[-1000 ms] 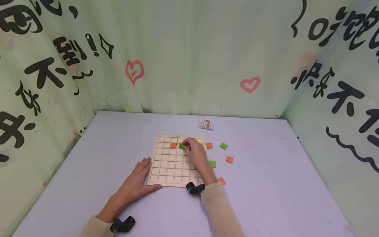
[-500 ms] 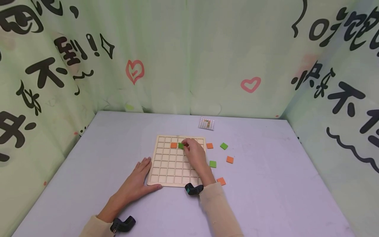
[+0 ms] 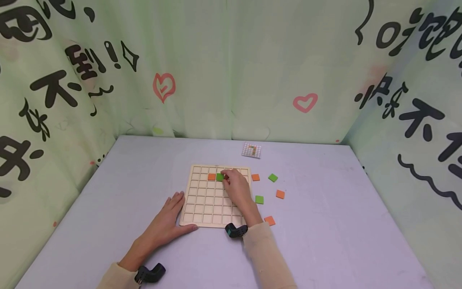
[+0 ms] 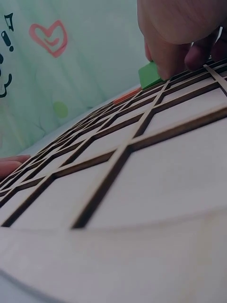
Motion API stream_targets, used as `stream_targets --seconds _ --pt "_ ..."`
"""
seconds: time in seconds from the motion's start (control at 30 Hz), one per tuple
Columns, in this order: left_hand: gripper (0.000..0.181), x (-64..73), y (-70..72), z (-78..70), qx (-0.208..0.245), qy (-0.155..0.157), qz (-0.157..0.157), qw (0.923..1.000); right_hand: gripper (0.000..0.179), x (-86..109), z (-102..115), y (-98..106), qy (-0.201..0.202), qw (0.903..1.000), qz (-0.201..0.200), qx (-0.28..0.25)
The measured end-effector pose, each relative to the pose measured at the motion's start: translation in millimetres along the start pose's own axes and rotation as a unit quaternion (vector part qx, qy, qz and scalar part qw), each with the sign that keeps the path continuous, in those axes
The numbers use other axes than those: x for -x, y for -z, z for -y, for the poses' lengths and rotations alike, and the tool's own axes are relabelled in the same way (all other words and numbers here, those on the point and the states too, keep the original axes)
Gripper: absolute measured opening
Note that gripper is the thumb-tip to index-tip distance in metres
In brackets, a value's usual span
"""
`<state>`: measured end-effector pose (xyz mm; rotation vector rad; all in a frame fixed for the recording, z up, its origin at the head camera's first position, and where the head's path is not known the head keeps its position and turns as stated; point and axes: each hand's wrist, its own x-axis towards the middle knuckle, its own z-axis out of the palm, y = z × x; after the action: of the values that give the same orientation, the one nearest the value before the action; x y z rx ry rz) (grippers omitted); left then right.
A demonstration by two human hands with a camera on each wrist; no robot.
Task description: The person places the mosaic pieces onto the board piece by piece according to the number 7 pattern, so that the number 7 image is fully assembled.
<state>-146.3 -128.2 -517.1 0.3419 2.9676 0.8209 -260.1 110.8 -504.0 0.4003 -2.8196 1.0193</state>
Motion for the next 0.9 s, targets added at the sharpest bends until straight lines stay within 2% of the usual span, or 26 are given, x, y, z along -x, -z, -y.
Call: stream_targets --seconds 0.27,0.9 --pt "0.107 -0.1 0.7 -1.1 0.002 0.003 0.002 1.0000 0.031 0.6 1.2 0.2 0.008 0.9998 0.003 0.016" --pt "0.107 0.4 0.0 0.1 0.008 -0.004 -0.007 0.9999 0.033 1.4 -0.9 -3.9 0.025 0.9996 -0.007 0.010"
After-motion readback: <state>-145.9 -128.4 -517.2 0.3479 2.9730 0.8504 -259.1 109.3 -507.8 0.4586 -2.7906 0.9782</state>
